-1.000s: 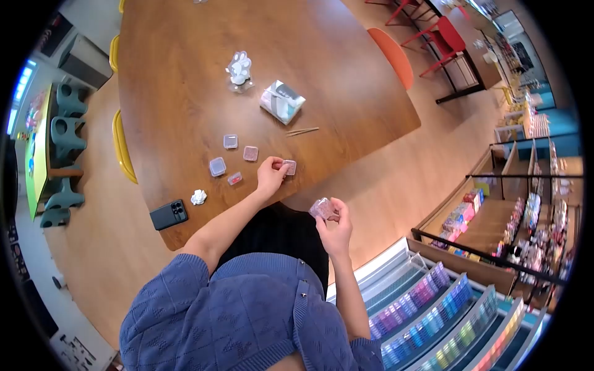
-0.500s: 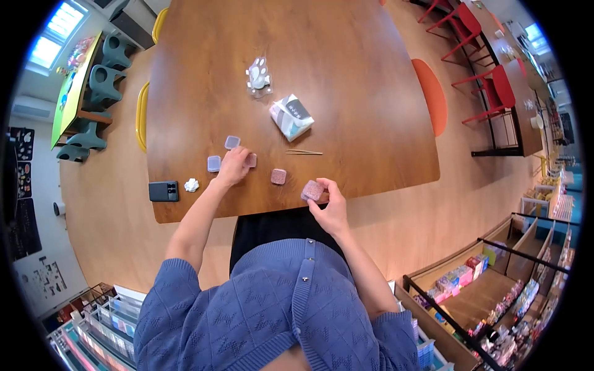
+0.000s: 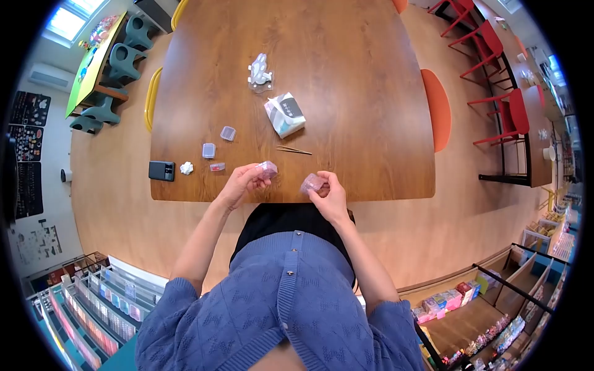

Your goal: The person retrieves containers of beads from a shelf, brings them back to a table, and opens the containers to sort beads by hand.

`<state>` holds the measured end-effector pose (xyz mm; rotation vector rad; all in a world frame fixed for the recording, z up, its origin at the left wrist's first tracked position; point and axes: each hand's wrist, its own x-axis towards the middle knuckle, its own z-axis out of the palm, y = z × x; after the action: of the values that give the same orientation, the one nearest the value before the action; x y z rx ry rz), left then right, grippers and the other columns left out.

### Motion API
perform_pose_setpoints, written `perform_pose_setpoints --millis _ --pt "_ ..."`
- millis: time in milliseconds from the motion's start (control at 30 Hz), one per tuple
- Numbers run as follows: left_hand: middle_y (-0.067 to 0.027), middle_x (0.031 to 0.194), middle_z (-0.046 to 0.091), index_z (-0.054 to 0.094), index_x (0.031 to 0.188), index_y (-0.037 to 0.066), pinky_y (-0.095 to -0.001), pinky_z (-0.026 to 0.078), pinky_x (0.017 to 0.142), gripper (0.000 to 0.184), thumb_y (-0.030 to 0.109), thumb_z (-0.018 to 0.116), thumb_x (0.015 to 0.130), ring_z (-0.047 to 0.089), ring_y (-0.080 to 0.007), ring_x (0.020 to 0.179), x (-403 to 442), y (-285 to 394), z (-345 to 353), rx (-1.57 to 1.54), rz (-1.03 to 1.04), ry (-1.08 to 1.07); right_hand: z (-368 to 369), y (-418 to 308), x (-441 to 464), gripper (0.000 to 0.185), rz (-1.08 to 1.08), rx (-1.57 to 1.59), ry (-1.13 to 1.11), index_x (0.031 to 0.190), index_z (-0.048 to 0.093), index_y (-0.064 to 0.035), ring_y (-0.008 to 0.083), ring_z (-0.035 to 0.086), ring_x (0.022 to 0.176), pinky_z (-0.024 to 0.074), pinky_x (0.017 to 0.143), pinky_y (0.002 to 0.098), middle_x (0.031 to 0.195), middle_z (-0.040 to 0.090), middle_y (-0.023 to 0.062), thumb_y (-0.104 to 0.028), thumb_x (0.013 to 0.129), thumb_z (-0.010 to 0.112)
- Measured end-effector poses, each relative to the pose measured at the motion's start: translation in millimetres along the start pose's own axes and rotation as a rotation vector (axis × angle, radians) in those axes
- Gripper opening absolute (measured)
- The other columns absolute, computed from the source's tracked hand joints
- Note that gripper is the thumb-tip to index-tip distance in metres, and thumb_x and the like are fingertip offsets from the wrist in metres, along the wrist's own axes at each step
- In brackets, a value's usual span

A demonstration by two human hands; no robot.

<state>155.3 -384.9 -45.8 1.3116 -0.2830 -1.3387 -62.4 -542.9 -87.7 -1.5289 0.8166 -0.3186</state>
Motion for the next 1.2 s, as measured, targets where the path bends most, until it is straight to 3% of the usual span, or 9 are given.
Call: perform_pose_setpoints --millis 167,267,400,567,833,900,1033,1067,1200 --pt "-0.0056 0.101 0.065 0.061 0.118 -0.001 -0.0238 0.05 0.078 0.03 0.019 0.059 0.095 0.06 -0.0113 0.081 -8.7 0.6 2.2 -0.135 -0.01 -0.037 22.1 42.7 22.3 0.049 0.044 -0.088 0.059 0.119 0.051 -0.0012 0.0187 0.064 0.094 0.052 0.081 0.0308 0.103 0.064 0.0122 -0.007 0.075 0.072" --pt "-0.0063 0.105 0.062 0.059 0.118 0.001 -0.0258 0.051 0.082 0.031 0.013 0.065 0.09 0.06 -0.0135 0.087 -14.8 3.3 1.0 0.11 0.064 0.067 39.7 42.0 34.1 0.051 -0.263 -0.429 0.198 0.122 0.05 -0.0036 0.0282 0.062 0.102 0.05 0.088 0.0362 0.109 0.062 0.0146 -0.005 0.074 0.071" --pt "-0.0091 0.106 0.055 0.056 0.113 0.003 -0.0306 0.052 0.085 0.04 0.003 0.072 0.076 0.061 -0.021 0.097 -10.3 -34.6 -37.2 0.867 0.388 0.266 55.0 60.0 44.3 0.06 -0.302 -0.565 0.157 0.125 0.05 -0.0044 0.0357 0.054 0.113 0.0461 0.095 0.0415 0.118 0.058 0.0162 -0.008 0.07 0.076" --pt "-0.0133 0.102 0.055 0.057 0.105 0.004 -0.0409 0.047 0.084 0.04 -0.001 0.069 0.067 0.056 -0.0331 0.097 -7.1 -51.6 -66.2 1.308 0.495 0.327 64.2 34.7 36.2 0.065 -0.336 -0.718 0.202 0.126 0.049 -0.0054 0.0341 0.051 0.117 0.042 0.098 0.0426 0.122 0.056 0.0142 -0.009 0.068 0.078" --pt "-0.0128 0.101 0.056 0.058 0.101 0.005 -0.0418 0.044 0.086 0.036 0.001 0.069 0.067 0.053 -0.0317 0.099 15.0 -80.4 -97.3 1.455 0.551 0.351 67.9 33.8 44.5 0.055 -0.397 -1.005 0.206 0.118 0.058 -0.0076 0.0298 0.054 0.108 0.0434 0.094 0.0415 0.108 0.062 0.0089 -0.015 0.067 0.08" --pt "-0.0129 0.103 0.057 0.058 0.104 0.005 -0.0417 0.044 0.088 0.037 0.003 0.071 0.069 0.053 -0.0314 0.102 13.5 -79.5 -94.1 1.431 0.514 0.354 68.7 22.2 34.3 0.046 -0.294 -0.749 0.251 0.111 0.062 -0.0078 0.0276 0.057 0.102 0.0447 0.089 0.0395 0.105 0.064 0.0086 -0.014 0.069 0.078" --pt "-0.0162 0.108 0.059 0.057 0.117 0.002 -0.0383 0.049 0.086 0.045 0.015 0.077 0.078 0.059 -0.0297 0.099 -3.3 -62.9 -58.1 1.0 0.57 0.439 78.4 -7.2 1.8 0.043 -0.18 -0.515 0.218 0.109 0.062 -0.0076 0.0277 0.06 0.095 0.0476 0.084 0.0378 0.103 0.064 0.009 -0.013 0.069 0.079" --pt "-0.0157 0.107 0.061 0.057 0.118 0.002 -0.0368 0.052 0.081 0.037 0.021 0.07 0.089 0.062 -0.0241 0.091 -5.7 -50.6 -42.8 0.634 0.199 0.272 84.2 -12.0 -6.0 0.042 -0.284 -0.527 0.226 0.108 0.062 -0.0076 0.028 0.06 0.093 0.0483 0.083 0.0375 0.102 0.064 0.0089 -0.013 0.069 0.078" --pt "-0.0112 0.111 0.061 0.056 0.122 0.003 -0.0379 0.051 0.09 0.047 0.04 0.033 0.105 0.061 -0.0224 0.1 9.8 -73.8 -18.0 -0.515 -0.319 -0.211 111.7 -27.6 -25.2 0.038 -0.538 -0.649 0.224 0.104 0.062 -0.0081 0.0277 0.06 0.095 0.0464 0.083 0.0379 0.103 0.065 0.0074 -0.011 0.069 0.077"
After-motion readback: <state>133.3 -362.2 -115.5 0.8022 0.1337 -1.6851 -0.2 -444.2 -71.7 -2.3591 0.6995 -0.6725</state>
